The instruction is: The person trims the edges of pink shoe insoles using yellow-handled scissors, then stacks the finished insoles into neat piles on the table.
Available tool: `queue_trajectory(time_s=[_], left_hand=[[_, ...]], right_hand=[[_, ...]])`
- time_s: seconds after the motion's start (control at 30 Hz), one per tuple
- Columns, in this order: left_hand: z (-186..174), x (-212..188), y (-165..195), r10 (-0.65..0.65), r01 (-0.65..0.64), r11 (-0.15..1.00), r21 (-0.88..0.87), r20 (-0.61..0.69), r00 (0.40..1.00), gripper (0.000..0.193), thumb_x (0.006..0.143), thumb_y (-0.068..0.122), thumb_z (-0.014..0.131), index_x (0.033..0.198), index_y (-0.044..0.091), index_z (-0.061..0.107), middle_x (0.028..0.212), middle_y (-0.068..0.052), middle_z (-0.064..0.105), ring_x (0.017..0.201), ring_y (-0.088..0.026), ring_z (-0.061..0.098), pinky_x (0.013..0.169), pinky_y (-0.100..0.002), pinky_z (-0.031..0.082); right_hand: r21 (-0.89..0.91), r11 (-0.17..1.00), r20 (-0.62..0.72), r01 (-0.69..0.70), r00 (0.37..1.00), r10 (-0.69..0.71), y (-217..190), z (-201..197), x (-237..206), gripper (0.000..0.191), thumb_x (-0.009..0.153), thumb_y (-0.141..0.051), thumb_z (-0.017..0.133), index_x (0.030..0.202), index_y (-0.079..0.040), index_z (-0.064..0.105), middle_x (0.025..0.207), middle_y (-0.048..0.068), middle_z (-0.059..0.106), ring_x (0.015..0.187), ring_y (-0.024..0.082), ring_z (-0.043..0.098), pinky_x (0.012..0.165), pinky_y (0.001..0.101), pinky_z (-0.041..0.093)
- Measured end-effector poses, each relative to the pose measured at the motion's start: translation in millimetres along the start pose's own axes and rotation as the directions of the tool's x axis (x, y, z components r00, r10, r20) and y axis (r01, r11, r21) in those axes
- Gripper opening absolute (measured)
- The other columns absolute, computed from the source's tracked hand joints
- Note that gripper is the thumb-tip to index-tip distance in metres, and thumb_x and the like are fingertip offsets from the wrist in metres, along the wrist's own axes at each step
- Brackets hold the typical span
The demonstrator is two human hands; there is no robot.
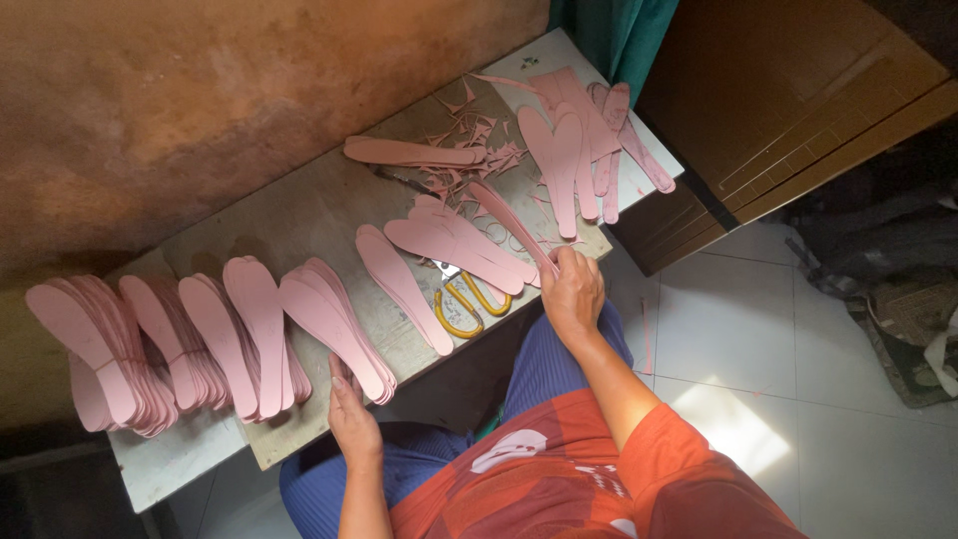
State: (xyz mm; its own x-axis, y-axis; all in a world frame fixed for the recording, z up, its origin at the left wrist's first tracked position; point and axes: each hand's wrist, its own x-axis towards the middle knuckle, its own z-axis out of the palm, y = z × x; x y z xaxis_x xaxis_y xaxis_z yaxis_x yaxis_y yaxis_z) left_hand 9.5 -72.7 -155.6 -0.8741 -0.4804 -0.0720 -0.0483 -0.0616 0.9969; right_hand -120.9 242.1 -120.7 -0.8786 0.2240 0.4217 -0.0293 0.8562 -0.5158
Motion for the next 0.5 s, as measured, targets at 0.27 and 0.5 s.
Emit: queue_trajectory(time_s=[0.27,0.5], left_hand=[[-0.3,-0.5,2.0,-0.003,0.003,1.000,-0.007,-0.003,1.000,0.064,0.110,0.039,0.030,0.158,-0.003,0.028,0.162,-0.023,0.035,0.148,-0.030,0.040,0.121,-0.039,0.032],[1.0,-1.5,1.5,-0.007,0.008,0.998,0.056,-0.028,1.000,0.063,0.109,0.040,0.030,0.158,0.000,0.031,0.160,-0.023,0.038,0.145,-0.030,0.043,0.119,-0.039,0.035]], right_hand=[[0.109,0.994,-0.048,-0.011,0.999,0.016,7.8,2.5,4.3,0.015,0.088,-0.012,0.076,0.094,-0.006,0.063,0.089,0.014,0.067,0.088,0.039,0.065,0.075,0.0506,0.051],[0.269,0.938,0.043,-0.217,0.976,0.213,13.9,4.7,17.3,0.019,0.088,-0.020,0.078,0.097,-0.007,0.068,0.090,0.013,0.072,0.085,0.036,0.070,0.075,0.0474,0.054]])
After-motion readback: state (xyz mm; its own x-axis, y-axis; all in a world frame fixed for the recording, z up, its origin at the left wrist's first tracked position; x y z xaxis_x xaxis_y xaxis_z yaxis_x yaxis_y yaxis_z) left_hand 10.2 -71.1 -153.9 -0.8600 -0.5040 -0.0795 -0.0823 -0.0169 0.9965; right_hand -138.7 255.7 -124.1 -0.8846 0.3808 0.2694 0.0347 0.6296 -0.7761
